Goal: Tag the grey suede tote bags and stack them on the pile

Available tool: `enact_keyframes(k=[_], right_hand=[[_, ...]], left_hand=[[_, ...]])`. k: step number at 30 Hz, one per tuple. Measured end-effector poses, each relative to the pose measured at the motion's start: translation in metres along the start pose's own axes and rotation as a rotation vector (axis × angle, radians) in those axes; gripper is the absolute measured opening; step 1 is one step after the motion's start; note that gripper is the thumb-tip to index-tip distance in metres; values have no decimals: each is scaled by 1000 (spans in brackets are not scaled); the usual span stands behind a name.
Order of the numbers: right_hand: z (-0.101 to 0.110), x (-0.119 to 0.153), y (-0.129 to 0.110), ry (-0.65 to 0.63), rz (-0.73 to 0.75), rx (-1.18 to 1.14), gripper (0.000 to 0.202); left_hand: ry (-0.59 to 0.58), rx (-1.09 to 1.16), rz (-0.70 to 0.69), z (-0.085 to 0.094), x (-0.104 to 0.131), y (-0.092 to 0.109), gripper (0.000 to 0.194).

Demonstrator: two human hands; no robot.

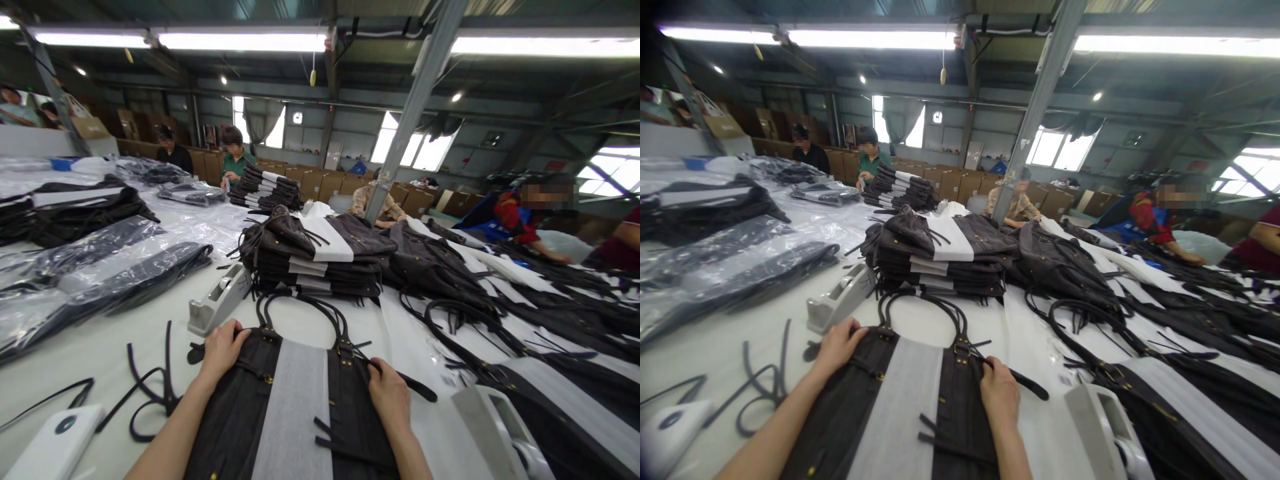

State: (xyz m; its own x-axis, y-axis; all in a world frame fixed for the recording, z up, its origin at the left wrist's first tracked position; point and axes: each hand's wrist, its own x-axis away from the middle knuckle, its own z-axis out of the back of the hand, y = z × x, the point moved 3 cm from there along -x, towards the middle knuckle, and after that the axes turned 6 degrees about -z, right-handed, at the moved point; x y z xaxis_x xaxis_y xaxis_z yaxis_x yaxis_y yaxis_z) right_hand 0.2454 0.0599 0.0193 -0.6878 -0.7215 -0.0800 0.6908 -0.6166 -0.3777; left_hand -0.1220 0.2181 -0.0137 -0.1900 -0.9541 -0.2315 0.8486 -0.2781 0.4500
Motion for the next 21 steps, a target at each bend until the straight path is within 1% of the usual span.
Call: enact_keyframes(k=[4, 8, 10, 14, 16, 19, 21], right_hand=[[5, -8, 15, 68, -152, -234, 35], [6, -12, 21, 142, -168, -322, 40], [5, -13, 19, 132, -170, -287, 41], [-1, -13, 11, 41, -175, -114, 37], [-4, -12, 7, 11, -157, -71, 34], [-6, -11, 3, 1, -115, -32, 32], [-6, -10, 1, 28, -86, 4, 31]], left_hand=[[-3, -1, 2, 0, 0, -2, 26], [-9, 2, 7, 0, -2, -4, 27], [-14, 4, 18, -1, -3, -6, 27], [-26, 16, 45, -1, -4, -10, 31], [-30, 22, 59, -1, -4, -11, 32], [-29, 32, 70, -1, -4, -11, 32], [-27, 41, 72, -1, -4, -11, 32]])
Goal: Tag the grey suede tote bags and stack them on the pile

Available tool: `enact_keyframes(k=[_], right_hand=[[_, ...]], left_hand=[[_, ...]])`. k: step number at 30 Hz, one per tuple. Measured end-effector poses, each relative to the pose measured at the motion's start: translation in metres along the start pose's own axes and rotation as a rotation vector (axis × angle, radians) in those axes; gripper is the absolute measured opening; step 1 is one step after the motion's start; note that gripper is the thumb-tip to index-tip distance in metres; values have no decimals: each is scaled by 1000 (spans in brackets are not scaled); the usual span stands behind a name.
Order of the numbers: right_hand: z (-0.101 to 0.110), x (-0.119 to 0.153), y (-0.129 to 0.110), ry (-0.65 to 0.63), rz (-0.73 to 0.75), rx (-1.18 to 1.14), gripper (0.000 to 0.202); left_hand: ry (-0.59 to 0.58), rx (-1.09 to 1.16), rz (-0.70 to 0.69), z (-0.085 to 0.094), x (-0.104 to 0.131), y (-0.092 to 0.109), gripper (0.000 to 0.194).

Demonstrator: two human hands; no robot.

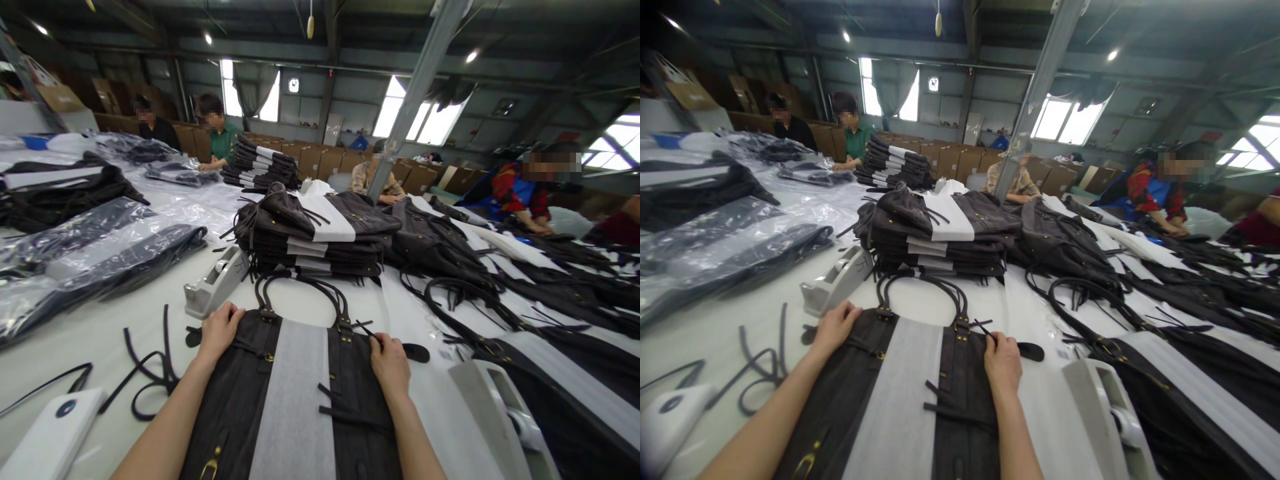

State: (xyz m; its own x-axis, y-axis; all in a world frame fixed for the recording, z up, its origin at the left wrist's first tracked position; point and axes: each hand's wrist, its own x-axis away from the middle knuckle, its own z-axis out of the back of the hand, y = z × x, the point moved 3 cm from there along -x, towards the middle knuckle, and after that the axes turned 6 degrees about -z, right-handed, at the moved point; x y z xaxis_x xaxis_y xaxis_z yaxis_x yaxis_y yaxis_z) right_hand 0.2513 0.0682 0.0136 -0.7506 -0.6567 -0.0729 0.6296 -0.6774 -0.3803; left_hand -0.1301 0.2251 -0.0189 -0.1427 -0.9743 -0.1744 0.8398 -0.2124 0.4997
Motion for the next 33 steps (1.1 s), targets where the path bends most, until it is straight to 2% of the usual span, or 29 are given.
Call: enact_keyframes(k=[4, 7, 22, 27, 33], right_hand=[[2, 2, -5, 96, 47, 110, 31], [1, 2, -6, 121, 49, 146, 30], [-7, -11, 3, 63, 38, 109, 32], [-14, -20, 11, 79, 79, 76, 34], [-16, -22, 12, 78, 52, 63, 38]], left_hand=[[7, 12, -2, -1, 0, -1, 31], [16, 20, -7, -1, 0, -3, 30], [22, 126, 10, 0, -3, -4, 33], [1, 165, 17, -4, -7, -7, 32], [4, 169, 40, -2, -8, -6, 33]])
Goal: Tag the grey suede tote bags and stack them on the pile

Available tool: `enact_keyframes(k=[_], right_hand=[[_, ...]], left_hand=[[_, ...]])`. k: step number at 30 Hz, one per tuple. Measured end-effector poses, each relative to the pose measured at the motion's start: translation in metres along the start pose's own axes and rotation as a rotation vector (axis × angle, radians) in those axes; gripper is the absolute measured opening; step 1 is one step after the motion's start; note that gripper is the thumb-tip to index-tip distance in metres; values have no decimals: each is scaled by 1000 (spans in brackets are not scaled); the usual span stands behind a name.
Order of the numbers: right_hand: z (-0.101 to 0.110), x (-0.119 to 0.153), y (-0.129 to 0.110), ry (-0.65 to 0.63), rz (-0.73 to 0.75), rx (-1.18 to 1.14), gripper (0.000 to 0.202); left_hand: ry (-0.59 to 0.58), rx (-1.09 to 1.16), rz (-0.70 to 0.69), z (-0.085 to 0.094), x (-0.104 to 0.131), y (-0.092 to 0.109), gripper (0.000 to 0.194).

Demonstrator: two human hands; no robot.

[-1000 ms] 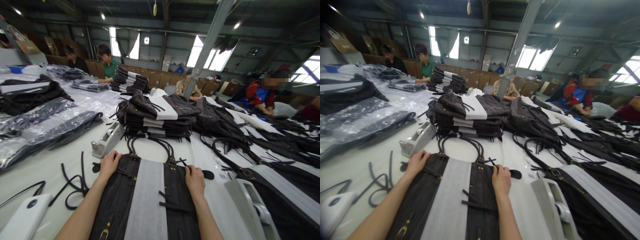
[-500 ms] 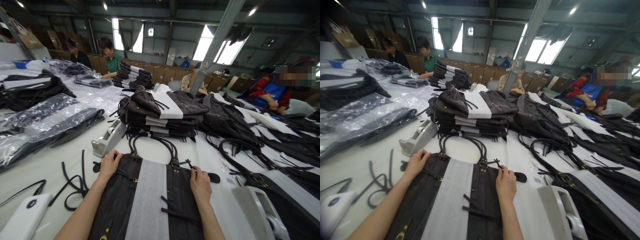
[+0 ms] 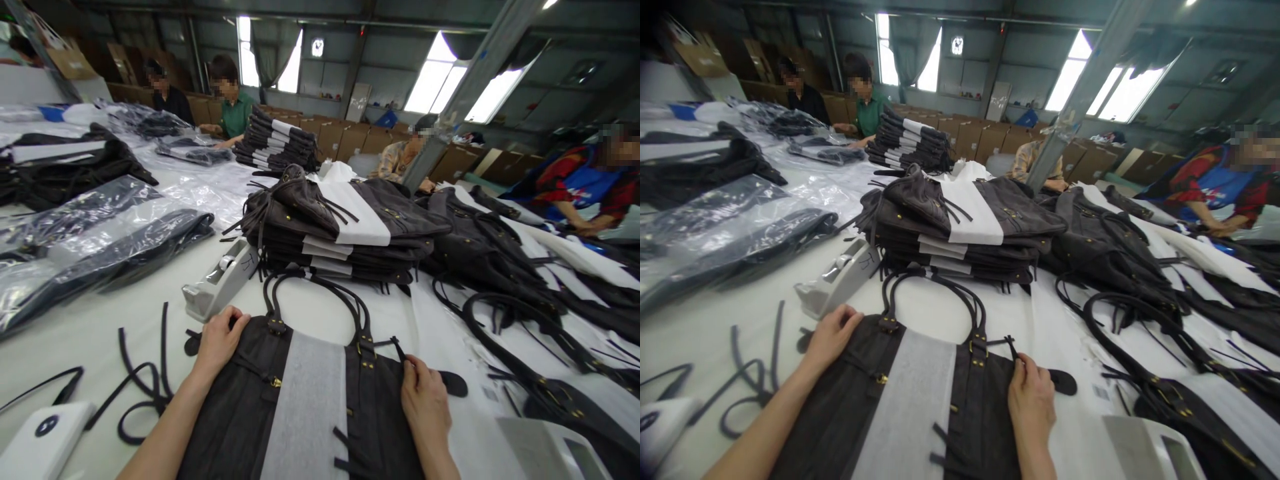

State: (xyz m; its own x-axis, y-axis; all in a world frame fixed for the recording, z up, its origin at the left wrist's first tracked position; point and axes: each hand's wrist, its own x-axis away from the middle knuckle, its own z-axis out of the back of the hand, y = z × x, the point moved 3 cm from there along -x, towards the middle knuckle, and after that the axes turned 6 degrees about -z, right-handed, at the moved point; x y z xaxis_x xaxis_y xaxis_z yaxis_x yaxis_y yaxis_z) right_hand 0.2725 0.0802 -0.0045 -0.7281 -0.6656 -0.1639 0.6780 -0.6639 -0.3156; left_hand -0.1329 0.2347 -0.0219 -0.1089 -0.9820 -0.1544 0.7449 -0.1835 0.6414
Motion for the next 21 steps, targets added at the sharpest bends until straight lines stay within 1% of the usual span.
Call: enact_keyframes(k=[5, 8, 9, 11, 13, 14, 15, 16, 18, 21], right_hand=[[5, 3, -6, 26, 23, -2, 38], [9, 7, -9, 32, 11, 20, 36], [10, 8, -11, 34, 7, 29, 36], [13, 10, -14, 40, 0, 42, 35], [15, 13, -16, 60, -2, 47, 35], [16, 14, -17, 75, -6, 46, 35], [18, 16, -17, 86, -7, 36, 35], [19, 19, -17, 90, -2, 20, 35], [22, 24, -15, 82, 18, -12, 36], [23, 30, -9, 91, 40, -14, 32]], left_hand=[[12, -4, 0, 2, 1, 4, 31], [19, 16, -16, 6, 3, 7, 29], [42, 12, -26, 9, 3, 10, 29], [141, -35, -66, 19, 6, 20, 31], [257, -110, -148, 30, 11, 35, 34], [283, -139, -203, 33, 14, 43, 36], [271, -160, -259, 33, 17, 50, 37], [227, -177, -307, 31, 21, 56, 39], [83, -237, -368, 20, 25, 64, 43], [-135, -387, -360, -3, 22, 64, 51]])
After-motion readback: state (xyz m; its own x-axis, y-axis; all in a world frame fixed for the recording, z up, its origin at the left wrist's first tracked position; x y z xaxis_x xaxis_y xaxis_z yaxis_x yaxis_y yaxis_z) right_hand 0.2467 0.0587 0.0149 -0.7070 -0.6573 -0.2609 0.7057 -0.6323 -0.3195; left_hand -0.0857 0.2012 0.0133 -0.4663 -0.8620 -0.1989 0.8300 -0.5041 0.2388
